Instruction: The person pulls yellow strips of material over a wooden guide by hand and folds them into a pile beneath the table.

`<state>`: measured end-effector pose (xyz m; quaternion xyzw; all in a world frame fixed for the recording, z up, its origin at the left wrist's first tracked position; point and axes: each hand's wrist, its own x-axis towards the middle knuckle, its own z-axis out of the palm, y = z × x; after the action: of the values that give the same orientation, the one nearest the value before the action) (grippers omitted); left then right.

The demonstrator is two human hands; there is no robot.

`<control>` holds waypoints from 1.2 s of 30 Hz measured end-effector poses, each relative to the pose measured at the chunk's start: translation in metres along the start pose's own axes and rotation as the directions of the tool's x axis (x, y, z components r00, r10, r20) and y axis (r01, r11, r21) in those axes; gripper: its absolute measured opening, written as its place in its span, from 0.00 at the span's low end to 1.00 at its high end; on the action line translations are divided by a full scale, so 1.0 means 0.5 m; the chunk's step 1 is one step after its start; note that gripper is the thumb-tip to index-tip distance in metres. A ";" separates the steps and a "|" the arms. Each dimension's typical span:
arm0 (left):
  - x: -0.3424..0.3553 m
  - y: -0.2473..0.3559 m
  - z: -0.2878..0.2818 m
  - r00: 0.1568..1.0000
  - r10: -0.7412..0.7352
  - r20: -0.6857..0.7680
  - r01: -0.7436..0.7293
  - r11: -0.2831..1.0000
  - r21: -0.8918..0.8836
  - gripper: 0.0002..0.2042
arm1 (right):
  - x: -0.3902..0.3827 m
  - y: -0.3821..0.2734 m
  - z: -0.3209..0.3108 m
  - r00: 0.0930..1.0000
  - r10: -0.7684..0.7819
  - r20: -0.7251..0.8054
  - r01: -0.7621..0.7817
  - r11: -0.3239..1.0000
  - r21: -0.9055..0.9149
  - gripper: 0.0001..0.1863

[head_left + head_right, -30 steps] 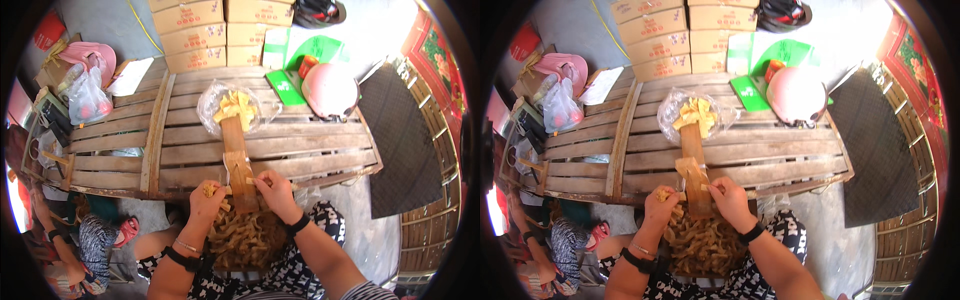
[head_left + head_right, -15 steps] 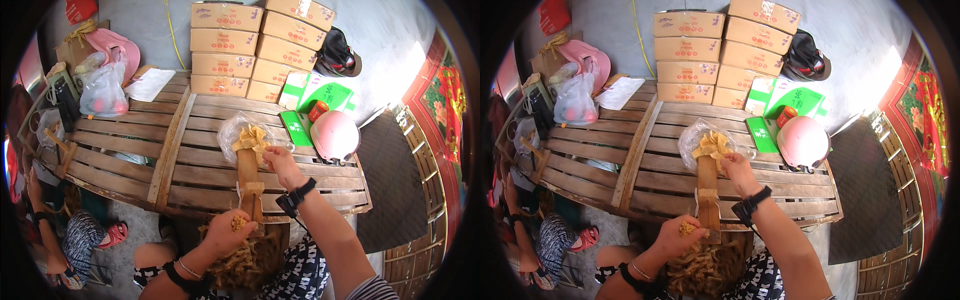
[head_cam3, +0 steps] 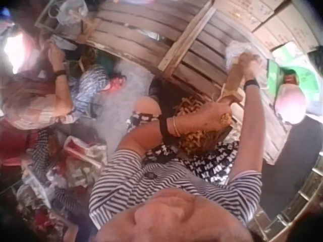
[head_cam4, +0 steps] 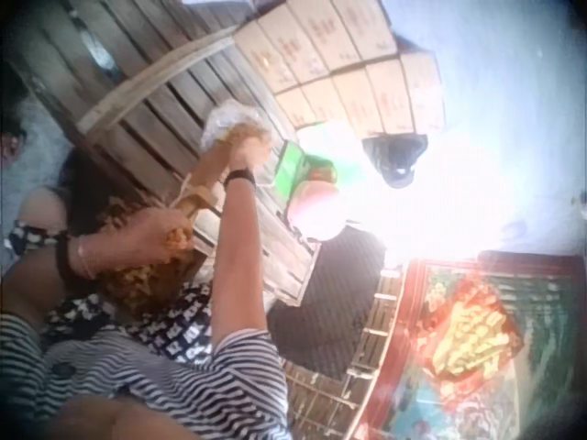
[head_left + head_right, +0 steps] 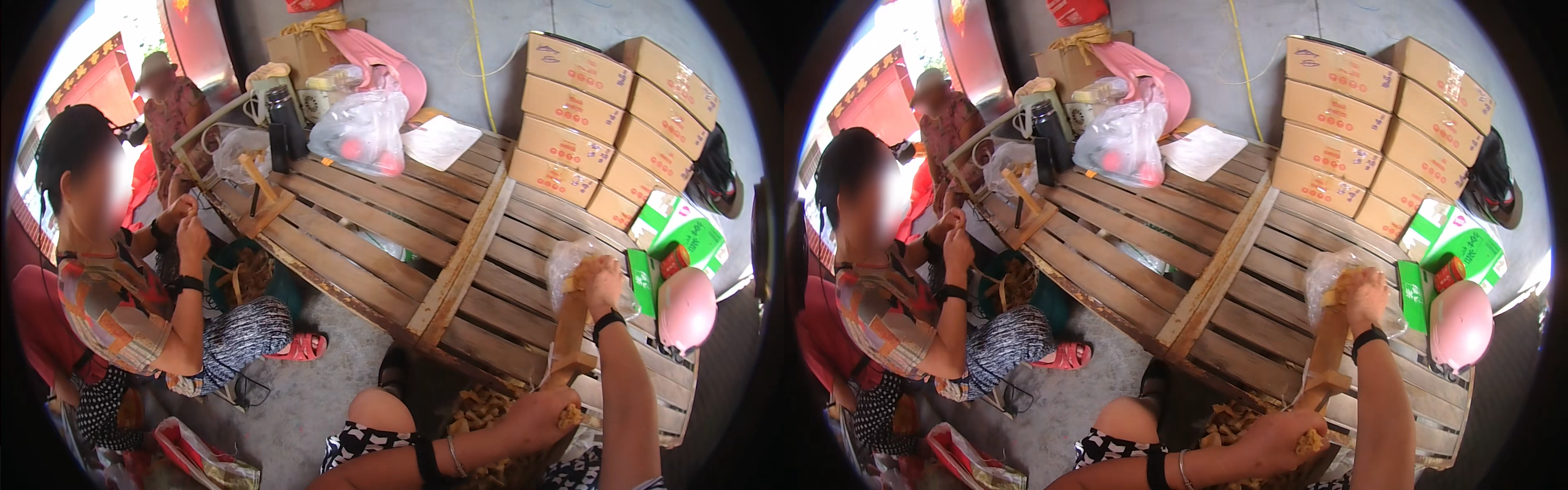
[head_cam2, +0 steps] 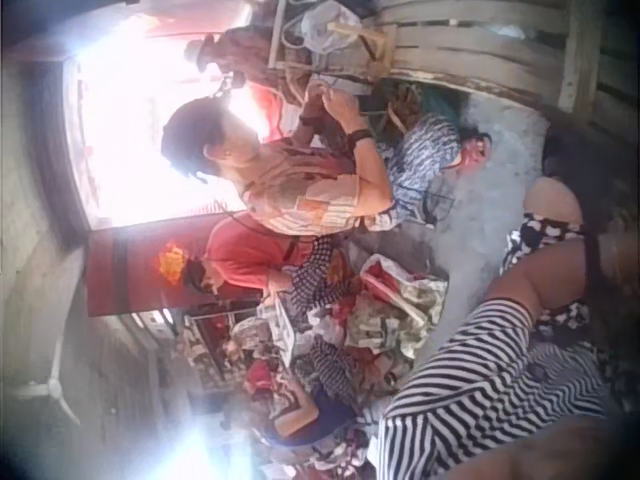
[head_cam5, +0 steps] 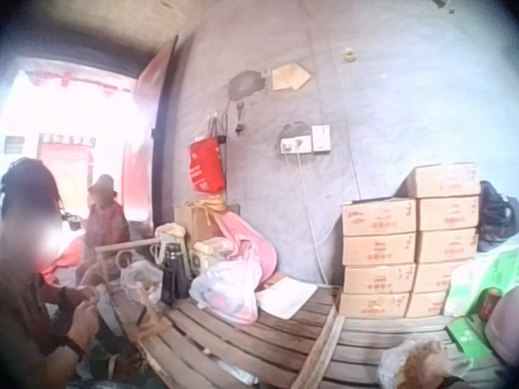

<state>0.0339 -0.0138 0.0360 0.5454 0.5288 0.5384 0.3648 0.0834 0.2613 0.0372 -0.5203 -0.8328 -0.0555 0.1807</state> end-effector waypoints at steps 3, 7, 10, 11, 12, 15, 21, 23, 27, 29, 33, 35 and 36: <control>0.012 -0.003 0.000 0.994 0.023 0.112 -0.030 0.997 0.067 0.15 | 0.005 0.042 0.017 0.998 0.034 -0.061 -0.033 0.999 0.012 0.16; 0.028 0.002 0.018 0.813 -0.016 0.582 -0.059 0.992 0.110 0.17 | -0.038 0.106 -0.001 0.977 0.013 -0.211 0.049 0.958 0.283 0.12; 0.029 -0.008 -0.026 0.735 0.009 0.678 -0.138 0.981 0.136 0.16 | -0.101 0.122 -0.021 0.960 0.061 -0.273 0.115 0.803 0.585 0.05; 0.049 -0.003 -0.033 0.773 0.024 0.634 -0.175 0.969 0.176 0.15 | -0.107 0.111 -0.059 0.958 0.158 -0.238 0.055 0.714 0.698 0.02; 0.049 -0.015 -0.063 0.825 0.006 0.565 -0.160 0.961 0.224 0.15 | -0.152 0.073 -0.092 0.962 0.211 -0.175 0.011 0.608 0.794 0.02; 0.057 -0.025 -0.131 0.939 -0.010 0.342 -0.080 0.966 0.246 0.14 | -0.316 0.029 -0.212 0.982 0.189 0.007 -0.096 0.467 0.879 0.01; 0.065 -0.044 -0.105 0.943 -0.237 0.235 0.251 0.967 -0.033 0.09 | -0.618 -0.016 -0.152 0.790 -0.433 0.434 0.122 0.805 0.581 0.09; 0.055 -0.072 -0.092 0.910 -0.258 0.324 0.303 0.948 -0.094 0.08 | -0.639 -0.047 -0.064 0.806 -0.448 0.388 0.189 0.815 0.548 0.10; 0.074 -0.109 -0.053 0.836 -0.332 0.436 0.405 0.910 -0.084 0.08 | -0.636 -0.068 0.049 0.803 -0.521 0.289 0.363 0.812 0.458 0.10; 0.083 -0.124 -0.056 0.820 -0.332 0.466 0.341 0.938 0.066 0.09 | -0.642 -0.051 0.048 0.792 -0.434 0.430 0.236 0.867 0.440 0.10; 0.068 -0.129 -0.087 0.737 -0.319 0.596 0.094 0.921 0.377 0.16 | -0.666 -0.031 -0.035 0.767 -0.478 0.429 0.273 0.847 0.457 0.08; 0.053 -0.143 -0.075 0.719 -0.287 0.633 -0.025 0.900 0.436 0.16 | -0.688 -0.063 -0.107 0.768 -0.527 0.364 0.365 0.828 0.426 0.07; 0.049 -0.146 -0.064 0.659 -0.358 0.662 -0.075 0.844 0.531 0.16 | -0.696 -0.070 -0.118 0.765 -0.546 0.341 0.387 0.813 0.435 0.06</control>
<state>-0.0142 0.0171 -0.0247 0.7475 0.5008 0.0767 0.4296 0.2033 -0.0657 -0.0293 -0.2518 -0.9519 0.1673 0.0493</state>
